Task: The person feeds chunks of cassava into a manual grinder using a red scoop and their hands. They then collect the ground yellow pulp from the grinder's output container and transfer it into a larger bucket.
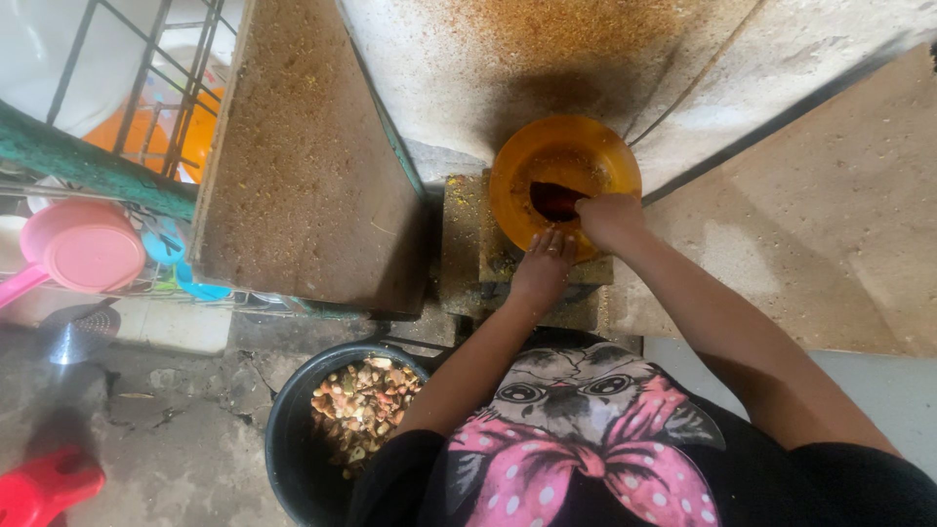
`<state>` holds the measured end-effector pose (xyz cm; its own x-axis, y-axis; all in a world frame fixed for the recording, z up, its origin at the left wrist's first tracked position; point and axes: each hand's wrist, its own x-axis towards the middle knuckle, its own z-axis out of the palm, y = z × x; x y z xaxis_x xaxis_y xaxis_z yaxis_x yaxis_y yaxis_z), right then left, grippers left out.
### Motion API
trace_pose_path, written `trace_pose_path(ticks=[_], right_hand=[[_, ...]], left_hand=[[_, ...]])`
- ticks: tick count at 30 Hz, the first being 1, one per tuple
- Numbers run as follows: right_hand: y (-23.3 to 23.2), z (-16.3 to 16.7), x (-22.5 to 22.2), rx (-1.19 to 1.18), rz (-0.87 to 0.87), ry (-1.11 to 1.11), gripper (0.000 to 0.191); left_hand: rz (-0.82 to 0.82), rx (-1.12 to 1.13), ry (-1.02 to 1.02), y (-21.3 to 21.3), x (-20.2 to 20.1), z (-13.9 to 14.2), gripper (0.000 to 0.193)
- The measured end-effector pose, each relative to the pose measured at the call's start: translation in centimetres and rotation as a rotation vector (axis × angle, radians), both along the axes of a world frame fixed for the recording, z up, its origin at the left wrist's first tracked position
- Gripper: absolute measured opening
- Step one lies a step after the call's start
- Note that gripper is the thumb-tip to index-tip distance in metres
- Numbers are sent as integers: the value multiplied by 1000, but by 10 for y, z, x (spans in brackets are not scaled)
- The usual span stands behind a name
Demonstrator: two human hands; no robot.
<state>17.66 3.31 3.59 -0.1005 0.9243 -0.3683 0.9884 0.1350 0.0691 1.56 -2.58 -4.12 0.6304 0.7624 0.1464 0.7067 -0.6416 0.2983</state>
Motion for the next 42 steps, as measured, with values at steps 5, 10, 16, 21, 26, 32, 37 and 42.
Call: trace_pose_path(ticks=[5, 10, 16, 21, 26, 32, 37, 42], right_hand=[[-11, -15, 2, 156, -54, 10, 29], [-2, -33, -12, 256, -107, 173, 22], [14, -11, -2, -6, 110, 83, 21], [15, 10, -15, -96, 452, -134, 24], [19, 30, -13, 4, 414, -110, 23], [16, 34, -5, 94, 351, -228, 23], [0, 20, -11, -19, 186, -171, 26], [-13, -4, -31, -104, 113, -137, 53]], left_hand=[[-6, -55, -23, 1, -2, -4, 54], [-34, -96, 4, 6, -7, -9, 59], [-50, -101, 49, 1, -14, -3, 69], [-42, -116, 41, 1, -16, 1, 67], [-50, 2, -44, -3, -21, -5, 57], [-60, -46, -113, -12, -32, 2, 55], [-62, -112, -115, -13, -30, 15, 58], [-100, -110, -40, -7, -32, 10, 43]])
